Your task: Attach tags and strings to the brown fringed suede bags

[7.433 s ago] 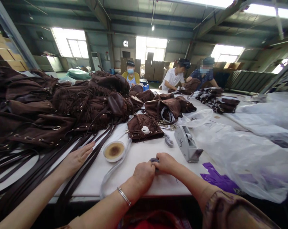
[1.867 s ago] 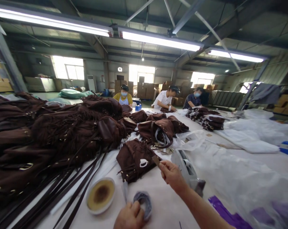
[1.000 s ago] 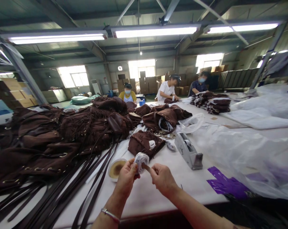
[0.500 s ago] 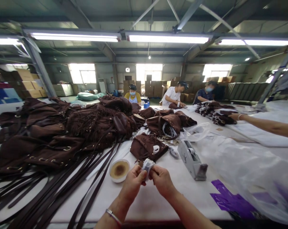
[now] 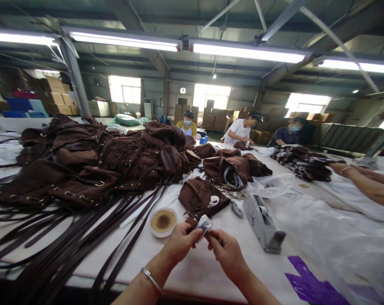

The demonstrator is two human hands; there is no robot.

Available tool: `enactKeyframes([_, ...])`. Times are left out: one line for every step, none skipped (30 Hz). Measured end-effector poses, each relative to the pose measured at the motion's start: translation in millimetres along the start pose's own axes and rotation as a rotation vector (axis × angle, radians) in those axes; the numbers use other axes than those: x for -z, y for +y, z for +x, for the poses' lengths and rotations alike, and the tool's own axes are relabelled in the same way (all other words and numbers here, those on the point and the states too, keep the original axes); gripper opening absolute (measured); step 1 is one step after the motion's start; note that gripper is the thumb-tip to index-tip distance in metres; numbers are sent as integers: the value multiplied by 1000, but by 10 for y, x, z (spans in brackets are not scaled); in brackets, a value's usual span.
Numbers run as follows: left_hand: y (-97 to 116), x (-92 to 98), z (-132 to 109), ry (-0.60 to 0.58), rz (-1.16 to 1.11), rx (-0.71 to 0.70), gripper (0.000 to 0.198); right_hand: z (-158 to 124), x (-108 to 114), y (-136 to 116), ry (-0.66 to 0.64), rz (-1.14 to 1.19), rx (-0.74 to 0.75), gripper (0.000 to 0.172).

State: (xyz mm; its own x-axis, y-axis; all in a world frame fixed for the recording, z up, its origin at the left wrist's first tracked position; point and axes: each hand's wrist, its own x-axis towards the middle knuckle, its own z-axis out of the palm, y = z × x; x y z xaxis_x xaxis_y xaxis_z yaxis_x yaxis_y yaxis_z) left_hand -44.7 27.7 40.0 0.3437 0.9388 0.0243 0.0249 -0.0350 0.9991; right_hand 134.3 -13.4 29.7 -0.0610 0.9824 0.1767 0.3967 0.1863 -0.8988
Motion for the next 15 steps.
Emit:
enactKeyframes([-6,13,3,3,6,7,39,-38,8,16,8,-35,63,26])
enactKeyframes([-10,26,6,7,12,13,39,-76,25,28,2,-78,154,26])
enactKeyframes([-11,37,8,6,21,19,38,-108,52,33,-17,-127,264,29])
enactKeyframes([-10,45,9,3,34,23,36,-128,86,26,-48,-178,379,32])
enactKeyframes([-5,47,8,-6,52,28,35,-133,125,6,-84,-226,487,34])
enactKeyframes([5,44,6,-20,78,31,33,-121,164,-26,-116,-268,574,34])
enactKeyframes([19,35,2,-39,115,30,31,-93,201,-69,-133,-310,636,31])
enactKeyframes([38,20,-4,-62,166,22,29,-52,234,-121,-138,-356,677,27])
enactKeyframes([61,2,-12,-88,227,4,28,-3,261,-176,-134,-406,701,23])
enactKeyframes([86,-20,-20,-117,293,-23,27,50,280,-229,-123,-453,711,22])
enactKeyframes([111,-42,-28,-146,359,-56,28,100,292,-276,-108,-489,709,21])
enactKeyframes([136,-62,-37,-169,419,-93,28,145,296,-312,-92,-503,698,21])
enactKeyframes([158,-80,-46,-189,470,-126,29,180,292,-334,-81,-487,684,20])
enactKeyframes([178,-93,-56,-201,509,-155,29,203,282,-340,-79,-444,663,20])
enactKeyframes([195,-100,-67,-209,538,-179,28,215,267,-330,-84,-385,634,19])
